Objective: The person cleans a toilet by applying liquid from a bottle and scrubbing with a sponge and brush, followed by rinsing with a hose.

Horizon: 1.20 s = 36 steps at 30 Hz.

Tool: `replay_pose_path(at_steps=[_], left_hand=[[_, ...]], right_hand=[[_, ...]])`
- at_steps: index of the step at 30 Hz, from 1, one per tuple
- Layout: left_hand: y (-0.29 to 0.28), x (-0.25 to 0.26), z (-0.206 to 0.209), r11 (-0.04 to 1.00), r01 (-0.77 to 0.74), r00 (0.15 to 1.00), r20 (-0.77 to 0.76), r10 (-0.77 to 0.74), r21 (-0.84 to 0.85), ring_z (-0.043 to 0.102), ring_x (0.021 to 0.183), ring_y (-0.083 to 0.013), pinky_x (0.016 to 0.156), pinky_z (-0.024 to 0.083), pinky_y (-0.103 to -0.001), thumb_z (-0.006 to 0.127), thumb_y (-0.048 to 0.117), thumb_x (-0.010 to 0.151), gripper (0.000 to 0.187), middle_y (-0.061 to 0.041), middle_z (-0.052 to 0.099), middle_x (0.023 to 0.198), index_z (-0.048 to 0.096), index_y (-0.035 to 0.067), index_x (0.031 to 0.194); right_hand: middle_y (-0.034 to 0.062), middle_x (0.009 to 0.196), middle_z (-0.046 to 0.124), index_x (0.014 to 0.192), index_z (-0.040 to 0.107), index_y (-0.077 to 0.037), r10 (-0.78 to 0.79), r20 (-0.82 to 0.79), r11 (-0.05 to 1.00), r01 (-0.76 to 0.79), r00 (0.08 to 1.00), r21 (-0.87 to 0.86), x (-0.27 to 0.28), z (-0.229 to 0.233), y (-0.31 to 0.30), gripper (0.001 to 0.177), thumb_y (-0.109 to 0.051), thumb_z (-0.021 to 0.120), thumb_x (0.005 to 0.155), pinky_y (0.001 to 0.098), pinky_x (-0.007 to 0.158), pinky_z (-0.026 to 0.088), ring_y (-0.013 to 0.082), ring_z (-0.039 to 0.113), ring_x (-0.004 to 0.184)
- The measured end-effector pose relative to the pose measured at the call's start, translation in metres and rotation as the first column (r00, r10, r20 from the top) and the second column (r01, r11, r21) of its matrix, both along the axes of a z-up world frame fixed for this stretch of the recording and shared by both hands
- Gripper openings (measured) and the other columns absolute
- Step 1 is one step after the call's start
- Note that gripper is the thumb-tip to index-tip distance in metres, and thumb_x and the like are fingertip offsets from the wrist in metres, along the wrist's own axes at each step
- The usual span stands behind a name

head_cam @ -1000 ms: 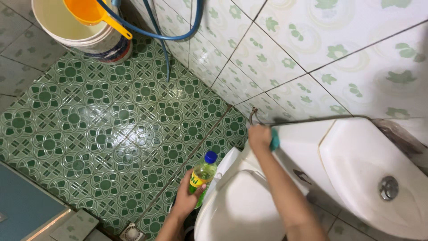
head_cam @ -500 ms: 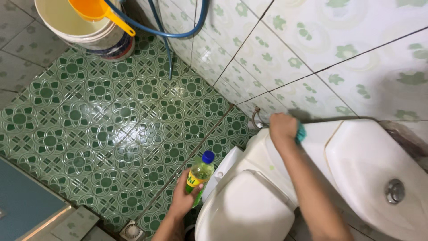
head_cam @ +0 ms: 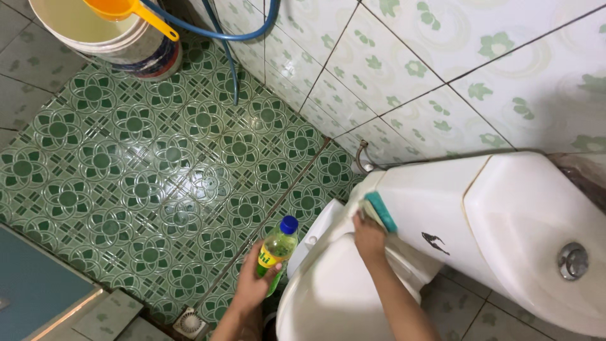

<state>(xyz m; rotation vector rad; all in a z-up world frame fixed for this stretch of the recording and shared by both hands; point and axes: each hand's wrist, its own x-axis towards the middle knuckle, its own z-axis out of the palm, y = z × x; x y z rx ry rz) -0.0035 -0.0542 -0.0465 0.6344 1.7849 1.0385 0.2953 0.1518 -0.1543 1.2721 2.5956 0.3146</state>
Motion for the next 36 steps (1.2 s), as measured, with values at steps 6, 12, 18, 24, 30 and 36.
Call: replay_pose_path(at_steps=[6, 12, 18, 24, 30, 36], left_hand=[[0.005, 0.010, 0.012, 0.998, 0.027, 0.999, 0.038, -0.025, -0.056, 0.063, 0.112, -0.0298, 0.098, 0.048, -0.040, 0.081, 0.013, 0.081, 0.064, -0.017, 0.065, 0.118, 0.055, 0.014, 0.140], [0.008, 0.023, 0.016, 0.996, 0.068, 0.998, 0.003, -0.068, 0.049, 0.064, 0.115, -0.0283, 0.099, 0.049, -0.040, 0.083, 0.014, 0.080, 0.064, -0.016, 0.066, 0.124, 0.054, 0.011, 0.137], [0.009, 0.034, 0.020, 0.991, 0.107, 0.994, 0.009, -0.108, 0.081, 0.062, 0.119, -0.0305, 0.101, 0.047, -0.040, 0.080, 0.013, 0.083, 0.062, -0.017, 0.065, 0.127, 0.052, 0.010, 0.139], [0.010, 0.042, 0.022, 0.990, 0.132, 0.990, 0.049, -0.130, -0.042, 0.062, 0.121, -0.0299, 0.102, 0.047, -0.040, 0.080, 0.016, 0.082, 0.064, -0.016, 0.063, 0.130, 0.052, 0.013, 0.140], [0.009, 0.052, 0.003, 0.990, 0.135, 0.990, -0.054, -0.133, 0.048, 0.057, 0.125, -0.0314, 0.105, 0.044, -0.042, 0.083, 0.017, 0.081, 0.071, -0.019, 0.060, 0.133, 0.048, 0.009, 0.142], [0.015, 0.062, 0.010, 0.975, 0.219, 0.973, -0.072, -0.221, -0.035, 0.059, 0.121, -0.0312, 0.103, 0.046, -0.041, 0.083, 0.019, 0.081, 0.070, -0.017, 0.063, 0.129, 0.050, 0.010, 0.143]], right_hand=[[0.0111, 0.100, 0.071, 0.140, 0.052, -0.010, -0.089, 0.118, 0.964, 0.115, 0.989, -0.238, 0.086, 0.020, -0.047, 0.057, -0.010, 0.059, 0.084, 0.0383, 0.076, 0.057, 0.0259, 0.069, 0.092], [0.0201, 0.108, 0.070, 0.133, 0.054, -0.005, -0.127, -0.342, 0.972, 0.048, 0.931, -0.230, 0.031, 0.019, -0.015, 0.060, 0.002, 0.061, 0.073, 0.0450, 0.084, 0.055, 0.0371, 0.068, 0.097], [0.0278, 0.112, 0.067, 0.133, 0.051, -0.005, -0.297, -0.649, 0.926, 0.047, 0.701, -0.374, 0.005, 0.035, 0.006, 0.054, 0.005, 0.061, 0.081, 0.0534, 0.083, 0.052, 0.0461, 0.064, 0.100], [0.0293, 0.117, 0.065, 0.135, 0.055, -0.009, -0.403, -0.594, 0.891, 0.150, 0.696, -0.429, 0.113, 0.056, -0.033, 0.057, 0.011, 0.061, 0.081, 0.0530, 0.088, 0.052, 0.0488, 0.062, 0.109], [0.0308, 0.121, 0.063, 0.134, 0.055, -0.005, -0.436, -0.649, 0.889, 0.187, 0.624, -0.418, 0.109, 0.028, -0.041, 0.061, 0.015, 0.055, 0.077, 0.0515, 0.091, 0.052, 0.0507, 0.059, 0.113], [0.0202, 0.123, 0.068, 0.127, 0.061, -0.007, -0.412, -0.605, 0.885, 0.141, 0.682, -0.444, 0.037, 0.020, 0.007, 0.048, 0.013, 0.056, 0.085, 0.0496, 0.099, 0.050, 0.0424, 0.062, 0.116]])
